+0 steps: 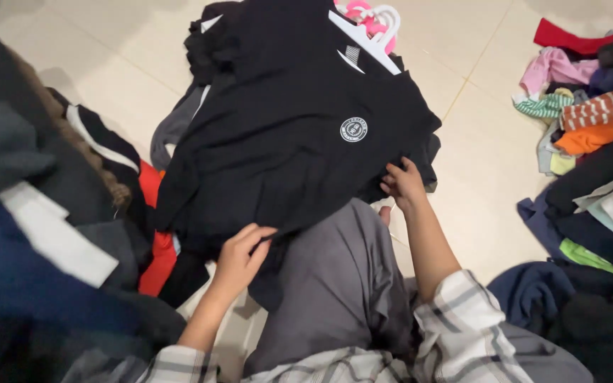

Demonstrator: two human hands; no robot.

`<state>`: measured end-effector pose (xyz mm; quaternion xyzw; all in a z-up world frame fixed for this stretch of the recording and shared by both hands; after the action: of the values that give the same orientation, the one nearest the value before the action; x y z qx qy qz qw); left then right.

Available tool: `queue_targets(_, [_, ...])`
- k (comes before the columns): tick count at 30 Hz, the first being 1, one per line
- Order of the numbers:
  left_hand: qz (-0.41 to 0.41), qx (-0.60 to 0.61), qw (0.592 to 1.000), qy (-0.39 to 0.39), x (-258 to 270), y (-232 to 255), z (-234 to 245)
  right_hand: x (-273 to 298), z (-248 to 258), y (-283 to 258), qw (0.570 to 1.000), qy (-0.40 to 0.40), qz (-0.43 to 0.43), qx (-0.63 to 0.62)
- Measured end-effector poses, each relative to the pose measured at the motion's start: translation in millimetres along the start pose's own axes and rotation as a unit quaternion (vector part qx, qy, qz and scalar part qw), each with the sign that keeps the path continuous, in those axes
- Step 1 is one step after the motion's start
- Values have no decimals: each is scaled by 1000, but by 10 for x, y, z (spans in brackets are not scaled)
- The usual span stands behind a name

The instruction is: Hanging black t-shirts onto pink and white plastic hangers while sitting on the floor.

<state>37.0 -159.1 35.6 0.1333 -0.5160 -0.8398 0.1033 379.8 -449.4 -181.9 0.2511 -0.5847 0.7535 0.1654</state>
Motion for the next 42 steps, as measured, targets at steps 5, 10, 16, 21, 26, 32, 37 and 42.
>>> queue_targets(5, [-49, -122, 991, -20, -9, 653, 102, -473, 434, -377, 951, 169, 223, 131])
queue_targets(10, [-37, -130, 990, -45, 135, 652, -20, -463, 1185, -598, 929, 244, 227, 160])
queue_targets(16, [1, -164, 984, -66, 169, 341, -240, 108, 898, -511, 966, 44, 170, 188])
queue_targets(21, [3, -266, 953, -145, 257, -308, -622, 1052, -41, -664, 968, -166, 99, 158])
queue_targets(26, [40, -310, 903, -295, 696, -781, -999, 854, -295, -449, 980, -175, 47, 76])
queue_targets(32, [29, -102, 994, -34, 261, -489, -184, 486, -150, -97, 995, -88, -16, -31])
queue_targets(37, [45, -142, 968, 200, -204, -1041, 490, 320, -293, -188, 992, -77, -45, -89])
queue_targets(42, [209, -240, 923, 215, -229, -1783, 232, -164, -252, -296, 990, -13, -29, -135])
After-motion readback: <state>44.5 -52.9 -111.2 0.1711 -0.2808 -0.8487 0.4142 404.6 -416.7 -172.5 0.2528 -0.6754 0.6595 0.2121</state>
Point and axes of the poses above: each hand's wrist, its own x-axis away from the middle knuckle, its own z-axis out of the back of the hand, y = z × x, the point moved 8 cm from there along -x, towards the middle knuckle, and after that the axes turned 5 degrees about x, right-handed, at the moved point
